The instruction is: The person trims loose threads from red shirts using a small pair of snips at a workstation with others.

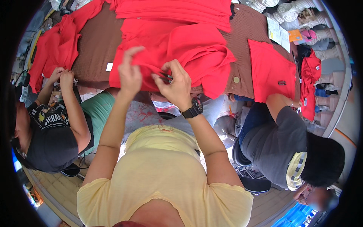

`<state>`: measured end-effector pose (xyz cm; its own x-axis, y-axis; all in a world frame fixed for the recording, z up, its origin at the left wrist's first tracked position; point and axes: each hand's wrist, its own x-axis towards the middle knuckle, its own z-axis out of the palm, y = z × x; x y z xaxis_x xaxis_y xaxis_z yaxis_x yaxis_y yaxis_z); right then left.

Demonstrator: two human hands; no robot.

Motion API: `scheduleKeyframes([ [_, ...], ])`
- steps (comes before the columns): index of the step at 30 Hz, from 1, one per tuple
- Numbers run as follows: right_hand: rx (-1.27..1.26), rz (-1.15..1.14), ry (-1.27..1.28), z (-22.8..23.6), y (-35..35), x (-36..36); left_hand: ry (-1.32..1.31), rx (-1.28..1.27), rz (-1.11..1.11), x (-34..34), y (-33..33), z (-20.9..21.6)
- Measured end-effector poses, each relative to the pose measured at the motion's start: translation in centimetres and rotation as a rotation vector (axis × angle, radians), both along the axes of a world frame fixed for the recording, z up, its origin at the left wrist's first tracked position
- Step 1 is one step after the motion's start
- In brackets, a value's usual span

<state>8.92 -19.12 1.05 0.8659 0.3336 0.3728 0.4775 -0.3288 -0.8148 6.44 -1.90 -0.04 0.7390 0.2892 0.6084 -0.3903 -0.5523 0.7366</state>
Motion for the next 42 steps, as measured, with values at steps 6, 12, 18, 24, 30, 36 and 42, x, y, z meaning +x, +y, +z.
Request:
scheduleKeyframes([
  [6, -0.047, -0.283, -0.064, 0.7, -6.5, 2.2, -0.051, -0.674, 0.232, 5.0, 12.2, 1.3],
  [12, -0.184, -0.678, 0.049, -4.4, -16.6, 7.4, -0.030, 0.465, 0.511, 4.1, 5.3, 2.6],
  [18, -0.064, -0.424, 0.135, -5.0, -11.9, 5.6, 0.205, 0.350, -0.524, 4.7, -8.5, -3.2],
  [24, 0.036, -0.421, 0.221, -1.9, -12.3, 4.6, 0.249, 0.036, -0.376, 4.3, -3.7, -1.5],
  [30, -0.044, -0.484, 0.264, -4.3, -15.4, 5.7, 0.662, 0.654, 0.072, -0.7, 4.0, 5.0],
  [36, -0.085, -0.397, 0.179, -5.7, -8.9, 8.9, 0.035, 0.584, -0.201, 8.8, -4.0, 0.2],
  [42, -0.123, -0.378, 0.174, -5.8, -6.8, 8.8, 0.414, 0.413, -0.236, 15.1, -4.5, -3.8],
])
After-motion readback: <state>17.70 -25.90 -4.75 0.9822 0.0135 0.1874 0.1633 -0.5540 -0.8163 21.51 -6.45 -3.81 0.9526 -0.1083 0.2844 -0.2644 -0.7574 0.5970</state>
